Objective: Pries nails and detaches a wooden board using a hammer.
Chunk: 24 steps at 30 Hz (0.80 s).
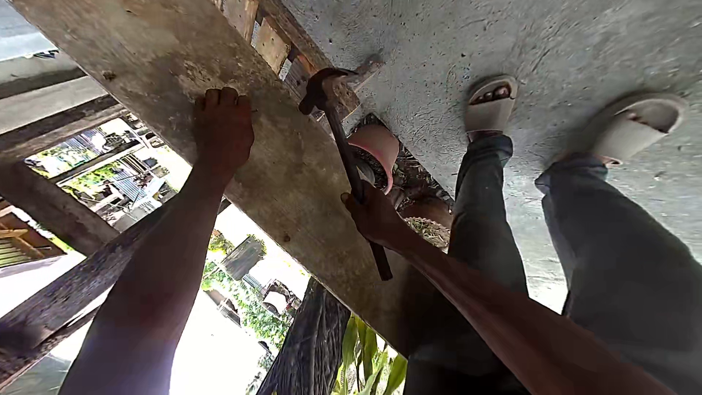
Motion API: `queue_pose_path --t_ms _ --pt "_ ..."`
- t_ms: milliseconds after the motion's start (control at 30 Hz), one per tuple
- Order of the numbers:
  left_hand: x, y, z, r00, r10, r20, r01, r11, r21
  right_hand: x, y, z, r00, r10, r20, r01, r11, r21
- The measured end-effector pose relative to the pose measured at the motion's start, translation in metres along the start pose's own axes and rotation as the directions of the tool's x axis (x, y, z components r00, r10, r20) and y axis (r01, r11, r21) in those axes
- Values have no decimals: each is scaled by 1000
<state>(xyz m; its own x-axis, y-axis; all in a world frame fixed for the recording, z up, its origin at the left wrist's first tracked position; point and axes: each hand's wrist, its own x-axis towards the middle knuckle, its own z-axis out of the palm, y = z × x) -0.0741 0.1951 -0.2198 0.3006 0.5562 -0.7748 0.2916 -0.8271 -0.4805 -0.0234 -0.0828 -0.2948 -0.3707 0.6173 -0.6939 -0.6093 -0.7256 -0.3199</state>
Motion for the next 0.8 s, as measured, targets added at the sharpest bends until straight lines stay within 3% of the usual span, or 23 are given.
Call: queue_pose_path --t_ms 67,133,233,400,467,567,600,633,700,767,800 --pt "2 2 3 999 -25 -26 25 1000 -6 1 -3 -5 1000 -4 -30 2 998 -56" --pt "0 13 7 999 -31 -22 31 999 -25 -1 -4 -19 997 58 50 -47 976 -211" --pt "18 34 18 998 66 0 -66 995 -72 -17 -6 -53 997 66 36 -52 951 -306" --pt "51 86 59 970 131 203 -110 988 -108 -56 38 -109 967 0 -255 -23 996 -87" --pt "28 124 61 937 239 254 -186 958 -217 -74 49 -133 934 45 -353 -46 999 5" --pt "-25 183 30 793 473 384 -235 819 -524 -92 65 -161 890 108 -443 -57 990 128" --pt "-33 189 23 791 488 368 -246 806 -539 -96 70 -165 878 117 -464 -47 986 158" --pt "-33 186 22 852 425 305 -252 844 -473 -99 74 -168 868 126 -481 -38 981 188" --pt "-7 157 29 976 165 141 -111 938 -329 -104 74 -171 858 145 -492 -30 971 235" --pt "20 133 45 989 -77 130 106 968 -227 -109 74 -171 860 154 -487 -39 971 237" --pt "20 136 50 978 -93 188 137 961 -240 -110 75 -170 864 151 -480 -44 973 227"
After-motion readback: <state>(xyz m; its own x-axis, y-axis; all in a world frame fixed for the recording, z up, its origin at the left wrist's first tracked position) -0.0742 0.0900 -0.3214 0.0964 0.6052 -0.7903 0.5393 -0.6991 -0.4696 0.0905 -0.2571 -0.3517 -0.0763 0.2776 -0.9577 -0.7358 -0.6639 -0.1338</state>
